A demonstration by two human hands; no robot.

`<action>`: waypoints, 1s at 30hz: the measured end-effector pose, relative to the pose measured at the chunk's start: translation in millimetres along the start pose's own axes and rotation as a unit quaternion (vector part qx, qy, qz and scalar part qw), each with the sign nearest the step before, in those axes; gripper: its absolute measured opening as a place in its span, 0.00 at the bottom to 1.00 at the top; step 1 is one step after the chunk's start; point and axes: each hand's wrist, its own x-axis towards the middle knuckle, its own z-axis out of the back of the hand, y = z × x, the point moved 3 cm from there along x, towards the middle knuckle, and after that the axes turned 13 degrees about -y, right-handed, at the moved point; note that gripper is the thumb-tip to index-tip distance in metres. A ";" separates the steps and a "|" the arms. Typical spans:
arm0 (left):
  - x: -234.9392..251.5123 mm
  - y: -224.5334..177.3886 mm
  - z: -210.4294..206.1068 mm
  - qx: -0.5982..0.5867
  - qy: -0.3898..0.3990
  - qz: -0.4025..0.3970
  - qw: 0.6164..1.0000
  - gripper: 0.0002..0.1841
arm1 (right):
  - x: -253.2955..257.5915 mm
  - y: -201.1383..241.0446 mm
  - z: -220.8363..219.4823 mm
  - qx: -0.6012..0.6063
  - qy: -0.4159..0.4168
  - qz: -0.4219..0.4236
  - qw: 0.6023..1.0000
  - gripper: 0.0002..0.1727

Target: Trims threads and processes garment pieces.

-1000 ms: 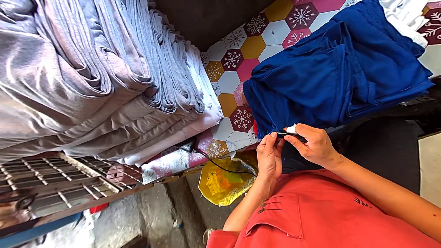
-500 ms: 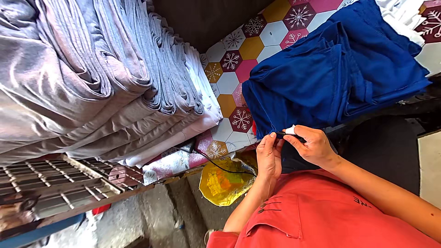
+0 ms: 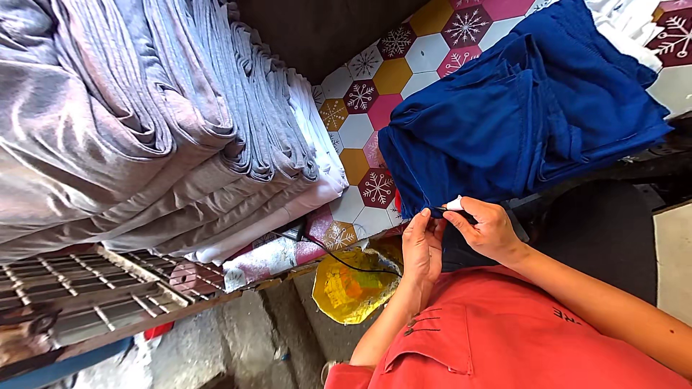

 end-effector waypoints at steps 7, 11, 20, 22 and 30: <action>-1.0 -0.8 1.8 0.001 0.002 0.007 1.000 0.13 | 1.1 -3.7 1.4 0.038 -0.015 0.012 0.999 0.20; -3.0 -1.9 -0.1 0.003 -0.002 0.015 1.000 0.14 | -1.8 -3.4 0.7 -0.001 -0.035 0.074 0.997 0.20; -5.4 -4.2 -1.6 0.017 0.000 0.012 1.000 0.14 | 3.7 -1.0 5.1 -0.029 -0.050 0.148 0.987 0.16; -4.5 -4.3 -1.5 0.015 -0.001 0.013 1.000 0.14 | 4.6 -1.4 5.5 -0.017 -0.052 0.144 0.988 0.16; -3.1 -9.6 5.3 0.128 0.071 -0.096 0.985 0.20 | 37.5 0.6 30.4 -0.029 -0.003 0.026 0.999 0.08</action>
